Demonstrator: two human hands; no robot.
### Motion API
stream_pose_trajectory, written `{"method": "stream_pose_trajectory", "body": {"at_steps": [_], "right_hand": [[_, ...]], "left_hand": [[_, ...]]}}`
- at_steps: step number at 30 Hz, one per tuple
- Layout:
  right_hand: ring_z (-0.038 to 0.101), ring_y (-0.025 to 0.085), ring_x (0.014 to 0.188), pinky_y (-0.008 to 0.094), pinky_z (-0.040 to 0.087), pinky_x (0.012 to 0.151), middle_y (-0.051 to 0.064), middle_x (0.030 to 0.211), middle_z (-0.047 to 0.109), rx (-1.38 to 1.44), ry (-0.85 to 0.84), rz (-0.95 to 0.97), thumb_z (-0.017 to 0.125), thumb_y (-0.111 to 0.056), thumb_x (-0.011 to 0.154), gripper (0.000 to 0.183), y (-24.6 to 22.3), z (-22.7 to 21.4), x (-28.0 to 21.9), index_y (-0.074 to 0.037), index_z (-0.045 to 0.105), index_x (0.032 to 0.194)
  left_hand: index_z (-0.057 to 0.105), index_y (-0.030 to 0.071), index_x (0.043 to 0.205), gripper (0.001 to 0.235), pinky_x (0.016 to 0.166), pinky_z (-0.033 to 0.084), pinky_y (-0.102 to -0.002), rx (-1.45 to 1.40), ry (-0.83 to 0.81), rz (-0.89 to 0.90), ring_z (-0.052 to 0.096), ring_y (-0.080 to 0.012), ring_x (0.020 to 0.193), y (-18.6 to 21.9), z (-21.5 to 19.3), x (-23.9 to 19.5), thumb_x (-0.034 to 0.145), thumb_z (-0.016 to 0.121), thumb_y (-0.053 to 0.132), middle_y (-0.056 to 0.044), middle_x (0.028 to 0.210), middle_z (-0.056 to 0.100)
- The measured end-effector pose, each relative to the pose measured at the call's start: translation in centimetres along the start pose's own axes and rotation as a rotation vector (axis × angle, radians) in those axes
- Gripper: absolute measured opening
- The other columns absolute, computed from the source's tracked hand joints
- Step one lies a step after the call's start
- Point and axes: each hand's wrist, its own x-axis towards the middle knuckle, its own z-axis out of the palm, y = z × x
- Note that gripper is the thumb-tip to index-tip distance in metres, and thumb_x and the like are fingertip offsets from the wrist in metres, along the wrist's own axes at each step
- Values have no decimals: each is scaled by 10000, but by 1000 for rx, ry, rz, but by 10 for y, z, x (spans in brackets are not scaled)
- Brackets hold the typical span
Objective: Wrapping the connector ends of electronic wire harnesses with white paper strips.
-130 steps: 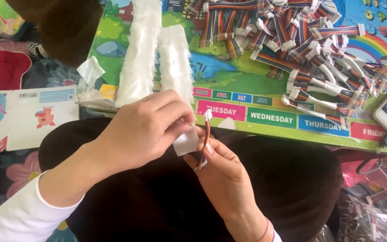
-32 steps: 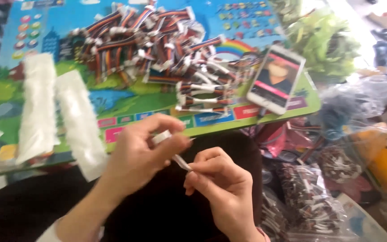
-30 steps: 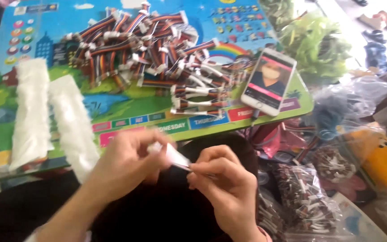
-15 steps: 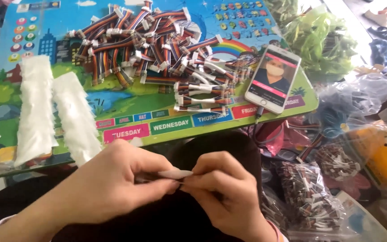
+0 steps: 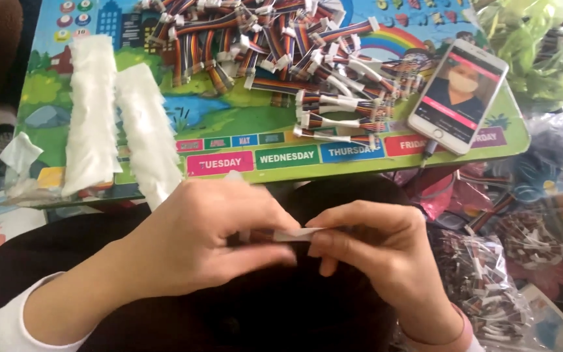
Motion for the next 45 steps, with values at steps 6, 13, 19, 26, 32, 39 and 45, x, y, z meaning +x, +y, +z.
{"method": "stream_pose_trajectory", "body": {"at_steps": [6, 13, 19, 26, 32, 39, 45], "right_hand": [[579, 78, 604, 174, 486, 520, 5, 895, 653, -613, -90, -357, 762, -14, 645, 211, -10, 13, 4, -57, 672, 831], [635, 91, 570, 173, 494, 509, 22, 780, 706, -662, -71, -421, 689, 33, 683, 160, -5, 16, 7, -39, 680, 826], [645, 160, 687, 334, 525, 854, 23, 803, 675, -905, -94, -757, 671, 21, 679, 156, -5, 16, 15, -33, 663, 824], [696, 145, 791, 379, 491, 914, 16, 777, 717, -1044, -30, -796, 635, -58, 711, 170, -13, 22, 22, -50, 688, 872], [627, 279, 799, 531, 404, 1046, 126, 942, 691, -1172, 369, -822, 641, 83, 799, 210, -20, 6, 64, 2, 692, 986], [471, 339, 1123, 494, 256, 1055, 177, 1204, 564, -1291, 486, -901, 748, -37, 786, 277, -12, -2, 98, -13, 724, 1061], [698, 131, 703, 241, 588, 619, 92, 937, 766, -227, -47, 6, 481, -303, 849, 448, -11, 58, 78, -28, 638, 1166]], "left_hand": [[693, 100, 751, 93, 432, 419, -212, 188, 103, 74, 544, -89, 475, -7, 1, -3, 659, 688, 86, 42, 631, 676], [616, 82, 840, 125, 530, 421, -284, 645, 159, 324, 532, -183, 683, -9, 9, -9, 748, 697, 99, -15, 844, 597], [576, 115, 776, 88, 515, 410, -296, 688, 159, 332, 500, -202, 659, -12, 5, -8, 784, 656, 150, -19, 755, 550], [565, 81, 789, 130, 536, 403, -318, 691, 221, 447, 481, -218, 641, -16, 0, -2, 874, 614, 165, -54, 718, 528], [683, 83, 854, 274, 455, 417, -247, 807, 383, 122, 509, -132, 508, -79, -86, 45, 928, 552, 311, -37, 653, 627], [576, 142, 673, 138, 419, 398, -296, 1425, 491, 119, 552, -164, 517, -92, -98, 35, 807, 608, 142, 17, 620, 590], [686, 64, 959, 124, 392, 258, -223, 1543, 618, 363, 343, -68, 492, -19, -42, -10, 838, 711, 55, 47, 683, 501]]}}
